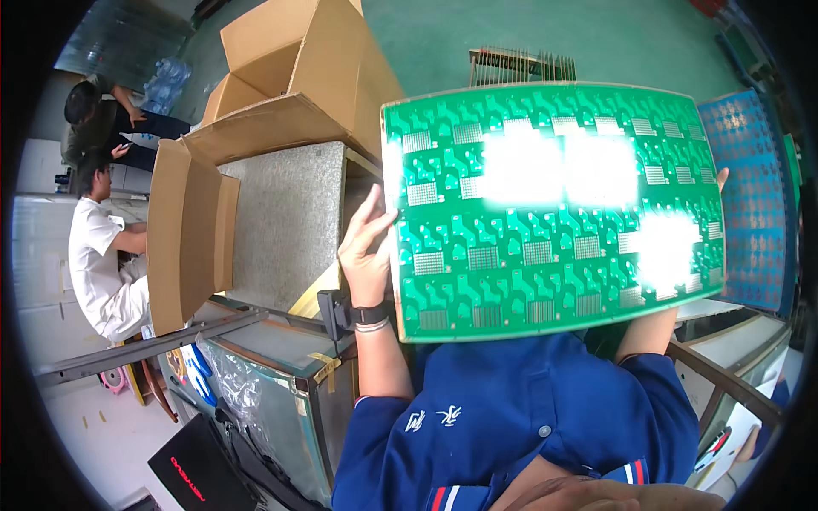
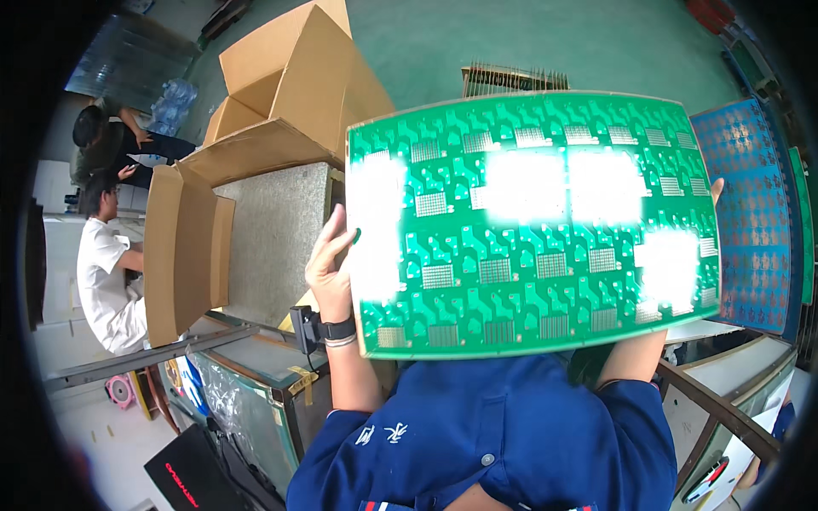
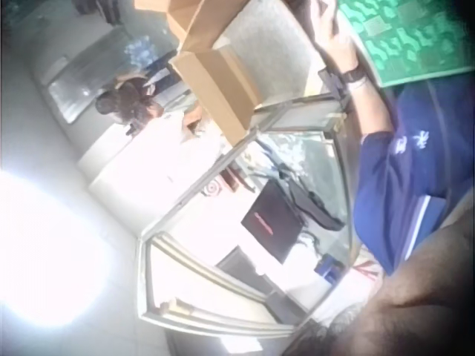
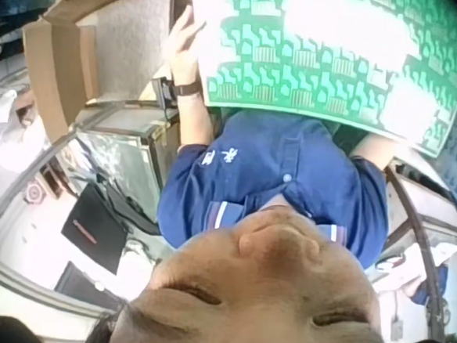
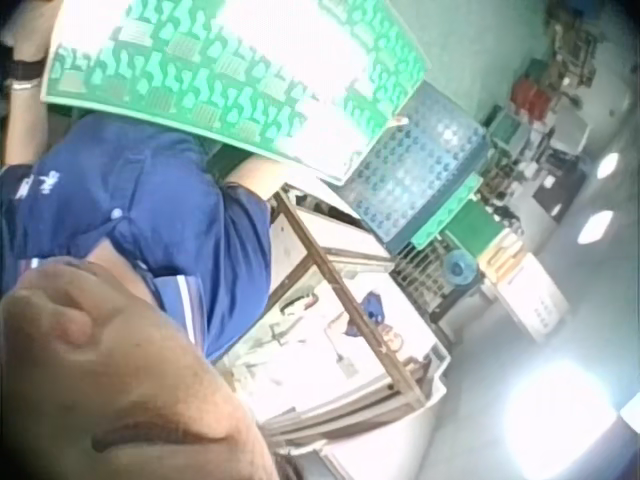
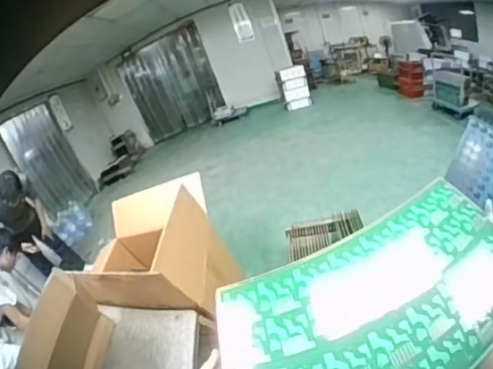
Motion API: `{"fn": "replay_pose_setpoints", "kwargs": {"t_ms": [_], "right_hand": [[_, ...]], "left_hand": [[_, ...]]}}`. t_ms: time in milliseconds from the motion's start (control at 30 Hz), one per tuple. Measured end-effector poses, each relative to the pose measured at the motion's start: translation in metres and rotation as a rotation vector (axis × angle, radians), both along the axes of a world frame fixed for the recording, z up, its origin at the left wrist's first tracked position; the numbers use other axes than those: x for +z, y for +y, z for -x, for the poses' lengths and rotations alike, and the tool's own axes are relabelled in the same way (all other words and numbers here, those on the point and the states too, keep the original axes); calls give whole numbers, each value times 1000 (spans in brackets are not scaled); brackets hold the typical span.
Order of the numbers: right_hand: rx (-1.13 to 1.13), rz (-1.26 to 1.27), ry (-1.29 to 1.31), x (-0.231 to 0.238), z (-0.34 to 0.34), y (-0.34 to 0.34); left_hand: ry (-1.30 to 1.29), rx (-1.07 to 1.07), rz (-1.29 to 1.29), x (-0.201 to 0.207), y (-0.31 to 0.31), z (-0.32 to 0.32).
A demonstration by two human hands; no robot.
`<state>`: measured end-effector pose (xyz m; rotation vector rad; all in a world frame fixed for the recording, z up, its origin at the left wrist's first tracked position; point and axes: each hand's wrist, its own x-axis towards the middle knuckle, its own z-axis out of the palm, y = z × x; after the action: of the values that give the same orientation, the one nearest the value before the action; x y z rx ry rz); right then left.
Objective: The recorder picks up large green printed circuit boards from a drying/storage rack and inspects both sides for quality control.
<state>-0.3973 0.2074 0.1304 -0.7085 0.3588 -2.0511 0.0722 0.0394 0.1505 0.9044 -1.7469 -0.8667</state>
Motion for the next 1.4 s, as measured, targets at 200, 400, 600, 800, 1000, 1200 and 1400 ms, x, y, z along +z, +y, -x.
{"fn": "replay_pose_setpoints", "kwargs": {"t_ms": [200,400,600,800,1000,1200,1400], "right_hand": [[99,36,-71,-1,-18,1],[104,30,-103,-3,-30,4],[104,41,-123,-1,-37,5],[110,61,-146,-5,-39,2],[130,96,-156,-6,-41,1],[152,117,-154,-8,-40,-2],[150,131,-155,-7,-39,-3]], "left_hand": [[188,-71,-337,-9,11,8],[657,-153,-677,-16,16,15],[863,-269,-1022,-25,13,20],[885,-118,-1074,-26,17,30],[894,-141,-1158,-36,21,23],[904,-132,-1173,-38,25,25],[789,-231,-1153,-58,19,12]]}}
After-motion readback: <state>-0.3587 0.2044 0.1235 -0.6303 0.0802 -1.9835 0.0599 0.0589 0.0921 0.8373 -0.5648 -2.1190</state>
